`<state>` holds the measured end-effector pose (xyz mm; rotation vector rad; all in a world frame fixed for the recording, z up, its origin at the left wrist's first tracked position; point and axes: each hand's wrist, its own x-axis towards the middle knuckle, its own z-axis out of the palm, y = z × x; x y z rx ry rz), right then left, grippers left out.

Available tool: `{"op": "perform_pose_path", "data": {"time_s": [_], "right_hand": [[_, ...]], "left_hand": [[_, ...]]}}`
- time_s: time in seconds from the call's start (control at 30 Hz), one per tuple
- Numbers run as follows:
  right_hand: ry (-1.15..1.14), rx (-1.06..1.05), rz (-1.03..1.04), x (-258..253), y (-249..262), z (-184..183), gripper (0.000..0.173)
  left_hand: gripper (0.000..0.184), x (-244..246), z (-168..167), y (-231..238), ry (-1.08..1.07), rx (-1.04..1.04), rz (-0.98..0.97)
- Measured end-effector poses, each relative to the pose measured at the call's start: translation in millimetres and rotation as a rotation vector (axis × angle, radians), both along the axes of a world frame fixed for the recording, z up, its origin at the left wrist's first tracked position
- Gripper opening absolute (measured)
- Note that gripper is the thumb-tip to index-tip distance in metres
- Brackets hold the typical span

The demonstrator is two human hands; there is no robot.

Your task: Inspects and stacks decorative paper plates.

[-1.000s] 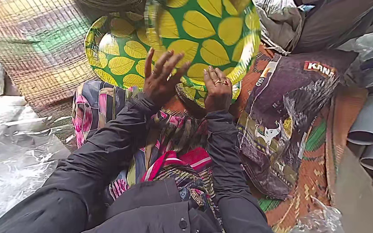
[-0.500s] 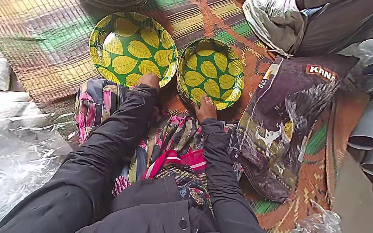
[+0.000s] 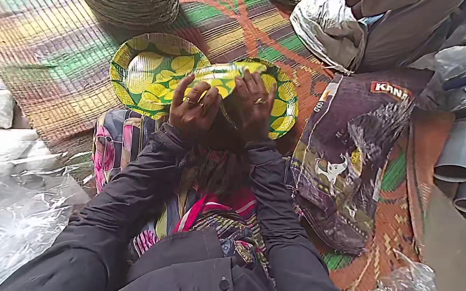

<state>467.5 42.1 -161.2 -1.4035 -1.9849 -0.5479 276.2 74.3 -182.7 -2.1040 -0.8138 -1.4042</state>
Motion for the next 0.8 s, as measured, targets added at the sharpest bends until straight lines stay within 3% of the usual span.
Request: {"op": "perform_pose_path", "data": {"time_s": [0.07, 0.13, 0.27, 0.33, 0.4, 0.47, 0.53, 0.57, 0.63, 0.7, 0.77, 0.8], "right_hand": [[0.005, 0.114, -0.018, 9, -4, 18, 0.023], [0.001, 0.012, 0.011, 21, -6, 28, 0.016], [0.246, -0.410, 0.360, 32, -12, 16, 0.051], [0.315, -0.528, 0.442, 26, -22, 5, 0.056], [0.240, -0.448, 0.352, 13, -27, -11, 0.044], [0.139, -0.156, 0.195, 8, -25, -27, 0.024], [0.038, -0.025, 0.050, 15, -21, -28, 0.032], [-0.004, 0.003, -0.034, 22, -21, -26, 0.036], [-0.040, -0.008, -0.231, 39, -18, -21, 0.040], [-0.057, -0.172, -0.428, 55, -17, -23, 0.043], [-0.055, -0.688, -0.610, 56, -21, -18, 0.042], [-0.094, -0.952, -0.663, 55, -18, -19, 0.038]], "left_hand": [[0.014, -7, -6, -2, 0.002, 0.051, -0.115], [0.013, -8, -15, 0, 0.019, 0.058, -0.187], [0.014, 2, -13, 0, 0.064, 0.050, -0.268], [0.015, 6, -12, -4, 0.099, 0.047, -0.298], [0.017, 6, -16, -7, 0.100, 0.061, -0.323], [0.016, 5, -18, -8, 0.032, 0.082, -0.328], [0.014, 3, -15, -7, -0.092, 0.047, -0.238], [0.022, 2, -16, -2, -0.171, 0.003, -0.183], [0.047, -2, -21, 14, -0.212, -0.215, -0.091], [0.064, -8, -26, 29, -0.044, -0.732, 0.000], [0.069, -7, -32, 45, 0.189, -1.245, 0.086], [0.061, -4, -34, 50, 0.310, -1.418, 0.135]]}}
